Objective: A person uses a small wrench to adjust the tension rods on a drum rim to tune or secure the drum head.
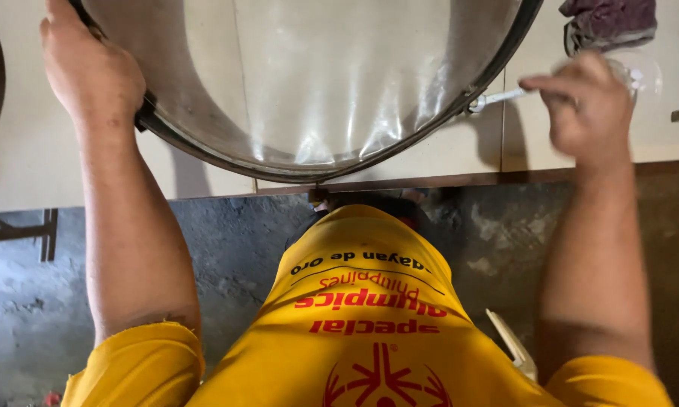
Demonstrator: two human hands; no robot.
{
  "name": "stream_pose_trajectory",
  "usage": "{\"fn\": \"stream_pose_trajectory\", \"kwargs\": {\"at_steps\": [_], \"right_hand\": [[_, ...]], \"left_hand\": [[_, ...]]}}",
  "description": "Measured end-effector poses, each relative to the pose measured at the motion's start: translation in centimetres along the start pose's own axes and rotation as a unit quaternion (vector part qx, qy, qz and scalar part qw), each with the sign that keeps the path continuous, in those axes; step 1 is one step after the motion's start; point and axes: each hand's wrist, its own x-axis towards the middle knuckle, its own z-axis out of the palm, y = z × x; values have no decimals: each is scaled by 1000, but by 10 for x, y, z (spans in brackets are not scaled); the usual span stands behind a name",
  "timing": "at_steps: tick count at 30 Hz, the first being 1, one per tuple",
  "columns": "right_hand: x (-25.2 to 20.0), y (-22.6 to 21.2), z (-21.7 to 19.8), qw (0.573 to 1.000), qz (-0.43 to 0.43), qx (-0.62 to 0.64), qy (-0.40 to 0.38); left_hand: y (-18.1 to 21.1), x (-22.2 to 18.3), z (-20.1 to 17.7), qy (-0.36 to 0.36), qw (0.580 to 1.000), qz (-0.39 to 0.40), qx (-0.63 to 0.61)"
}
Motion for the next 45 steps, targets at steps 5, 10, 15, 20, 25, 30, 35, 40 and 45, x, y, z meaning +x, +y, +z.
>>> {"fn": "stream_pose_trajectory", "kwargs": {"at_steps": [5, 10, 15, 20, 25, 30, 35, 40, 45], "right_hand": [[79, 25, -2, 949, -24, 257, -179], [58, 7, -56, 981, -49, 129, -139], [-27, -24, -32, 998, 14, 49, 25], [-62, -112, 31, 959, 167, 1, 228], [-60, -164, 49, 932, 237, -4, 274], [-61, -176, 61, 929, 227, -14, 290], [-58, -180, 75, 926, 187, -43, 324], [-56, -181, 94, 917, 161, -86, 356], [-54, -183, 104, 909, 128, -146, 368]], "left_hand": [[5, -2, 0, 21, 999, 20, 22], [9, -5, -7, -1, 999, 11, 32], [-23, 5, 16, -4, 998, 32, 54], [-25, 6, 16, -25, 998, 8, 62], [-3, 3, 4, -71, 996, -40, 34], [15, 1, -7, -104, 991, -86, 14], [5, 1, -2, -96, 995, -36, 5], [9, 2, -1, -100, 994, -51, 17], [-2, 4, 7, -95, 995, -28, 22]]}}
